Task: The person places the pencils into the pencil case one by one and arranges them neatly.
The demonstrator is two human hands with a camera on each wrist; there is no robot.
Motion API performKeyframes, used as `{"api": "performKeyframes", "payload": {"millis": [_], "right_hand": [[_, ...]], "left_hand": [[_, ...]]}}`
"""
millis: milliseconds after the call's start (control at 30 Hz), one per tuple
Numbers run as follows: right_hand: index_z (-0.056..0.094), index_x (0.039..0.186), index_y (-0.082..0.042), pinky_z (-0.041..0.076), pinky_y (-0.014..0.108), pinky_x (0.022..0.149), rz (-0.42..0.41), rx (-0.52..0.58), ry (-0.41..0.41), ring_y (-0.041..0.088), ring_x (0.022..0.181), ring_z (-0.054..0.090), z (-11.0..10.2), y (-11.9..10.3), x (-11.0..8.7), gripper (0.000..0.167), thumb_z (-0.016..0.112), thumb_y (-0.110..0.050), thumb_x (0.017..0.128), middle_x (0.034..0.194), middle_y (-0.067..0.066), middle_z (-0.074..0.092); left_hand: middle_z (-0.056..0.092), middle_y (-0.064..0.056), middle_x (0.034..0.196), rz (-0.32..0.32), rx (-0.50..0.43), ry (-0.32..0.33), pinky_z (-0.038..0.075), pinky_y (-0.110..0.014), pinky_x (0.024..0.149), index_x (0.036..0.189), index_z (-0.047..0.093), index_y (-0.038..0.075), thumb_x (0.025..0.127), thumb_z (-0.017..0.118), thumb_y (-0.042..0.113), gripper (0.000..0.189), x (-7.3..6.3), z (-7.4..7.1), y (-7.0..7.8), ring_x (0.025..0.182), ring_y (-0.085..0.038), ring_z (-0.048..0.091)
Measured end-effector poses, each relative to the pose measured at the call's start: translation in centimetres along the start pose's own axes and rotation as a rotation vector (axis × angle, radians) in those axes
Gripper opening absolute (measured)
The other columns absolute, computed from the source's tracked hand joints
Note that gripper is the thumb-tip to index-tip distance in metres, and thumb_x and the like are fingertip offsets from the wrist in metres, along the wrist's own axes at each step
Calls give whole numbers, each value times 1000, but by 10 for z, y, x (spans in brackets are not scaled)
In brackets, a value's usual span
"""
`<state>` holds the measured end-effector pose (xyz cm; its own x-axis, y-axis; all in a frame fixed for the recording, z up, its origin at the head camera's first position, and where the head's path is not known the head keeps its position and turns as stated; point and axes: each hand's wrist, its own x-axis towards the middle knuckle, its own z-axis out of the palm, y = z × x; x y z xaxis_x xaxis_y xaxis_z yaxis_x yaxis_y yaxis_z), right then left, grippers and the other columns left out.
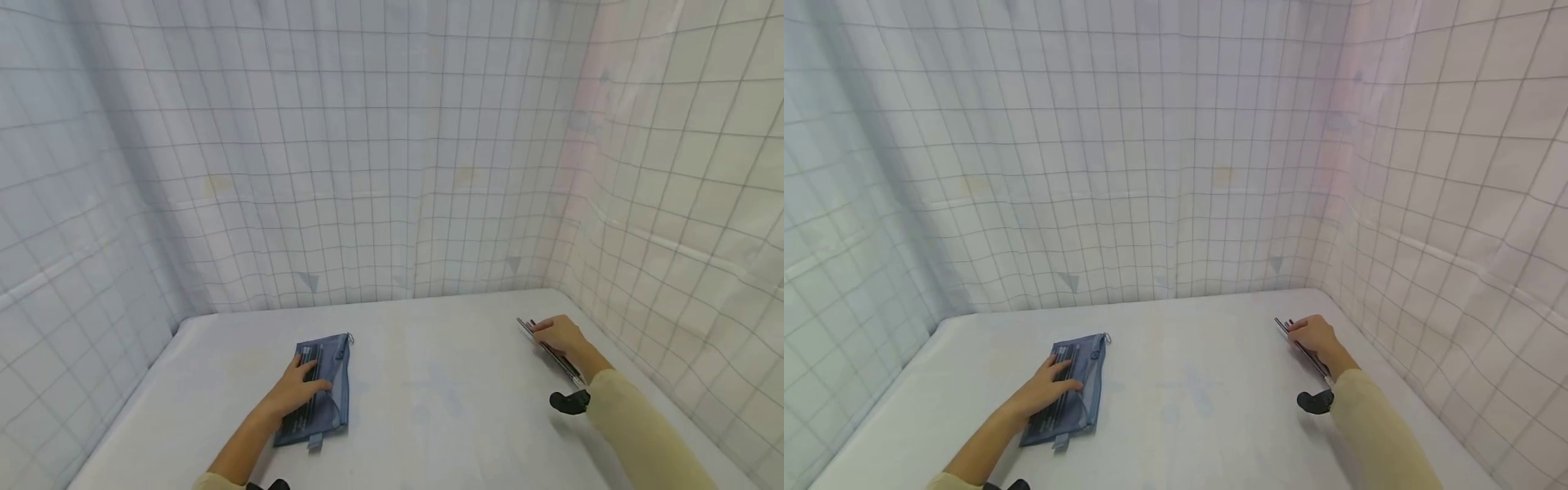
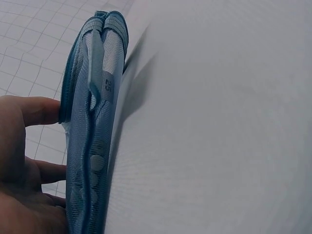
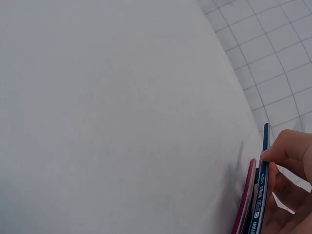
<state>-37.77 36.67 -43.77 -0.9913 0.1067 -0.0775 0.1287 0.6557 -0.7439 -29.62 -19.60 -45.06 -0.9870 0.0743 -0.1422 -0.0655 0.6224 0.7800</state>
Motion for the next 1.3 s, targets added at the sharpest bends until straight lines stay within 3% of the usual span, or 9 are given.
{"api": "performKeyframes", "payload": {"millis": [167, 333, 600, 1300], "right_hand": [[69, 125, 9, 52, 30, 67, 71, 265, -32, 18, 84, 57, 3, -10, -1, 35, 69, -5, 93, 106, 9, 68], [64, 127, 14, 55, 27, 68, 70, 409, -71, 13, 80, 58, 11, -17, -3, 36, 68, 2, 93, 102, 6, 66], [56, 132, 18, 56, 28, 68, 47, 453, -159, 16, 81, 62, 22, -32, -8, 39, 64, 4, 97, 100, 10, 66], [59, 133, 12, 58, 29, 69, 77, 492, -197, 23, 88, 66, 56, -63, -4, 39, 66, 3, 96, 107, 15, 65]], "left_hand": [[-1, -38, 163, 11, 9, 3, 10, -78, 111, 156, 32, -10, 94, 70, 36, 86, 0, -1, 0, 146, -64, 2], [0, -40, 162, 16, 19, 5, 11, -79, 110, 156, 32, -10, 93, 70, 38, 87, -1, 0, 0, 145, -65, 3], [1, -41, 162, 18, 32, 14, 12, -78, 111, 155, 33, -10, 93, 71, 37, 86, -1, 0, 0, 144, -66, 4], [2, -41, 162, 22, 35, 15, 13, -78, 111, 155, 34, -10, 92, 70, 38, 87, -2, 0, 0, 144, -66, 5]]}}
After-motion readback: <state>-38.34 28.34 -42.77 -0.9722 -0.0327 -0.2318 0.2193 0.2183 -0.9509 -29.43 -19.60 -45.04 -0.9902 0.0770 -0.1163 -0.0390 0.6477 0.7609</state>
